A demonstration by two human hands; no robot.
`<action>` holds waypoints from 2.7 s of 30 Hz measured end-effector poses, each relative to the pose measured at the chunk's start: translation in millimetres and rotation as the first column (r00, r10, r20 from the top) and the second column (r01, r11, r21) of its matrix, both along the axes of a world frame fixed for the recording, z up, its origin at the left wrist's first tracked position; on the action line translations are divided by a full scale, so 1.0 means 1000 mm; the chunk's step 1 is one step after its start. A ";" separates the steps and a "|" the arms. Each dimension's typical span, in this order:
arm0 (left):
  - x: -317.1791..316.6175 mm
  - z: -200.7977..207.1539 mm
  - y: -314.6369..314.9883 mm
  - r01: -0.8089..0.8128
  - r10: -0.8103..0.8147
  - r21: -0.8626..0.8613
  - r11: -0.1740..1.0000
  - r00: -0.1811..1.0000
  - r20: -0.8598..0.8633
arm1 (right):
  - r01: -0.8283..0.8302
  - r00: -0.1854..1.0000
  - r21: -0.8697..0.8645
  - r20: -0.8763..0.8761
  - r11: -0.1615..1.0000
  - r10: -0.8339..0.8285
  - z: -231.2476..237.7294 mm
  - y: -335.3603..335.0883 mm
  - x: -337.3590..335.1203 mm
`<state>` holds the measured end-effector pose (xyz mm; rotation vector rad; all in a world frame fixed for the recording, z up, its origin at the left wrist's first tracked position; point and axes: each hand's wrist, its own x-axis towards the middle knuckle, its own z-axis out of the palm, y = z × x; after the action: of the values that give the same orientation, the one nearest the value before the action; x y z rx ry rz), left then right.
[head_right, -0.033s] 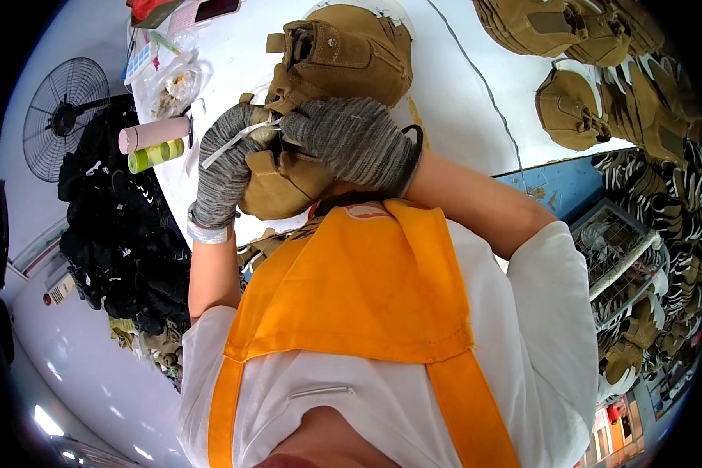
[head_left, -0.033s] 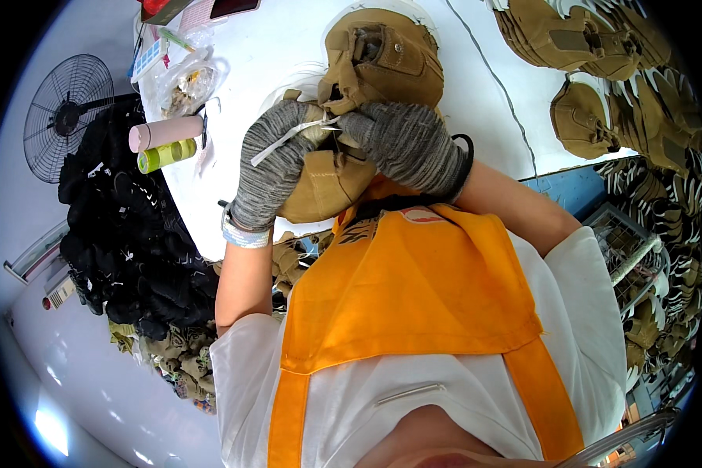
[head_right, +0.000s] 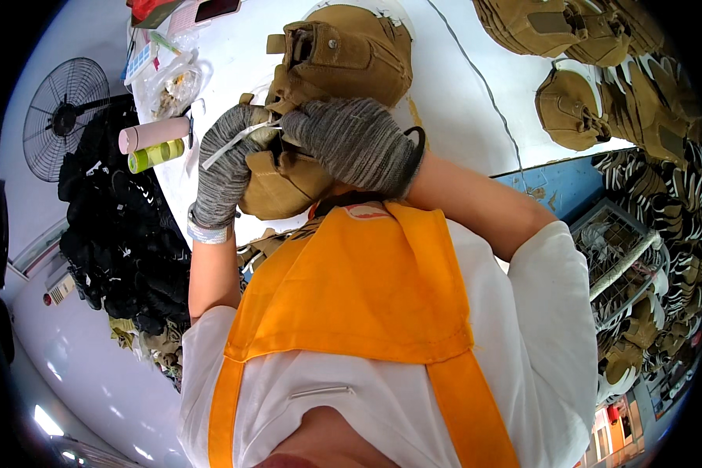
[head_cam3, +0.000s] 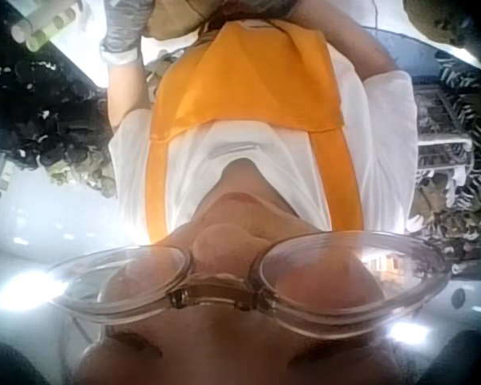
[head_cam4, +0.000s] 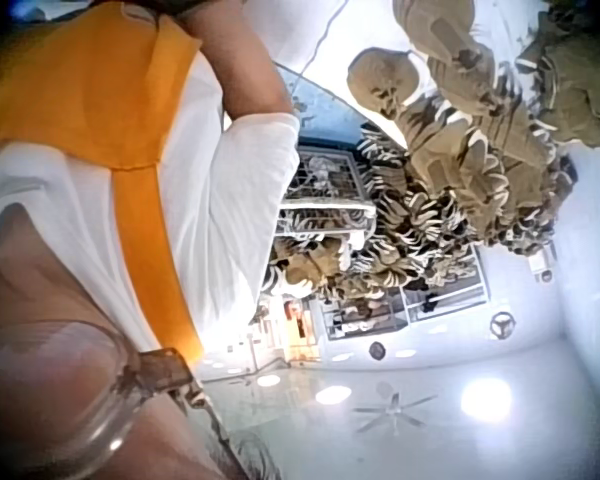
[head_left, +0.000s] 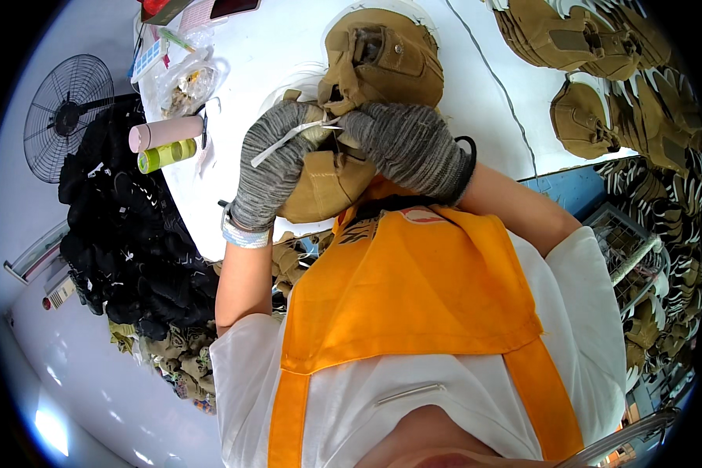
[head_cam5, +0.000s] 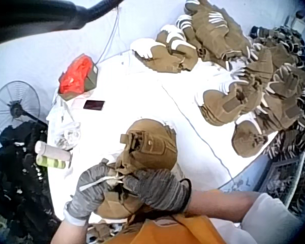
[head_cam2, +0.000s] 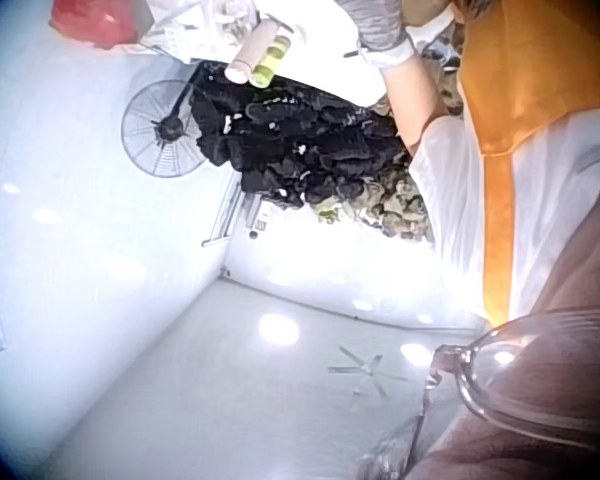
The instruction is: The person organizes and aligns stacks of brown fabric shoe components on a white table, then picks up individual pieces to verify the trimming of white fabric edges using a small tool.
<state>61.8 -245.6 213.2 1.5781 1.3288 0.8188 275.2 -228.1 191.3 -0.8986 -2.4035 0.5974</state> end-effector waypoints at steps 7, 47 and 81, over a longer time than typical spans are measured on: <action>0.005 0.005 -0.004 0.048 -0.040 0.103 0.994 0.996 -0.084 | 0.093 0.995 -0.199 -0.015 0.975 -0.098 0.000 -0.015 0.006; -0.001 -0.004 -0.002 0.128 -0.097 0.150 0.980 0.975 -0.198 | 0.009 1.000 0.090 -0.006 0.996 -0.008 -0.027 -0.011 0.001; 0.009 -0.003 -0.011 0.037 0.005 0.250 0.967 0.986 -0.167 | -0.018 0.997 -0.268 -0.079 0.963 -0.003 0.008 -0.013 0.013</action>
<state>70.5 -256.7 210.1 1.8899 1.3689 0.8900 287.9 -240.7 199.0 -0.9558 -2.2915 0.9613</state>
